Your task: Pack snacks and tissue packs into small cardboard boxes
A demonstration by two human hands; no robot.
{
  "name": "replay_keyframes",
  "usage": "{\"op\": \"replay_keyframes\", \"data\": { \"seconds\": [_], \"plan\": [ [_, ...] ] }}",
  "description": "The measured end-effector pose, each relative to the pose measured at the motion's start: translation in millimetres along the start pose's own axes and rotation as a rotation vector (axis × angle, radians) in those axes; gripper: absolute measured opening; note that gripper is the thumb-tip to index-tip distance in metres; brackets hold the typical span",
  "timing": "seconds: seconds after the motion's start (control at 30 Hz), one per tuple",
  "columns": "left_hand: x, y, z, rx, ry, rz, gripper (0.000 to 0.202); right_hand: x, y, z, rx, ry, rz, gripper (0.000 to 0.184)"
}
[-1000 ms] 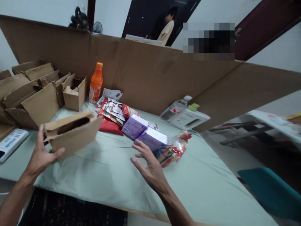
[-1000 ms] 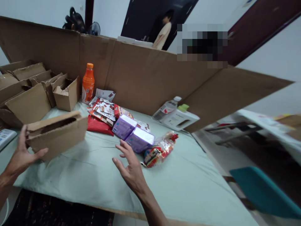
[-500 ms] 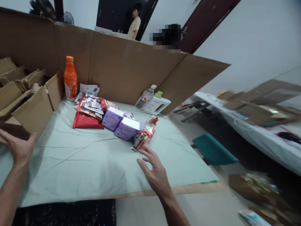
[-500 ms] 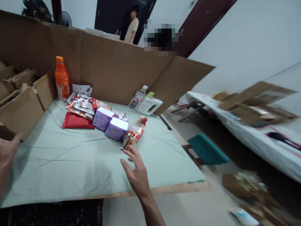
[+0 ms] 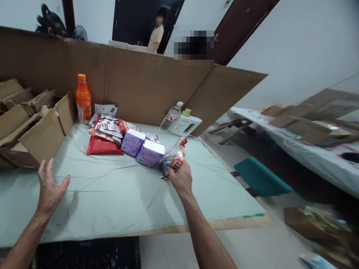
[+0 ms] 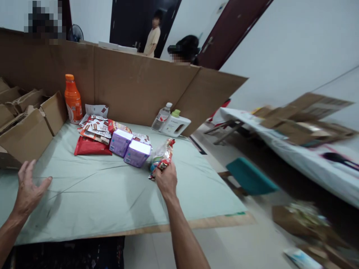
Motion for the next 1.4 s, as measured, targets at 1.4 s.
{"op": "replay_keyframes", "data": {
  "seconds": [1.4],
  "plan": [
    [45, 68.1, 84, -0.192, -0.09, 0.237, 0.023, 100, 1, -70, -0.005, 0.457, 0.134, 0.039]
  ]
}}
Point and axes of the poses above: each hand's wrist, its own z-axis towards the middle knuckle, its own y-axis out of the back of the hand, x = y × z, the point moved 4 cm from there along z, towards the middle knuckle, and after that the axes turned 9 degrees about -y, right-handed, at the moved point
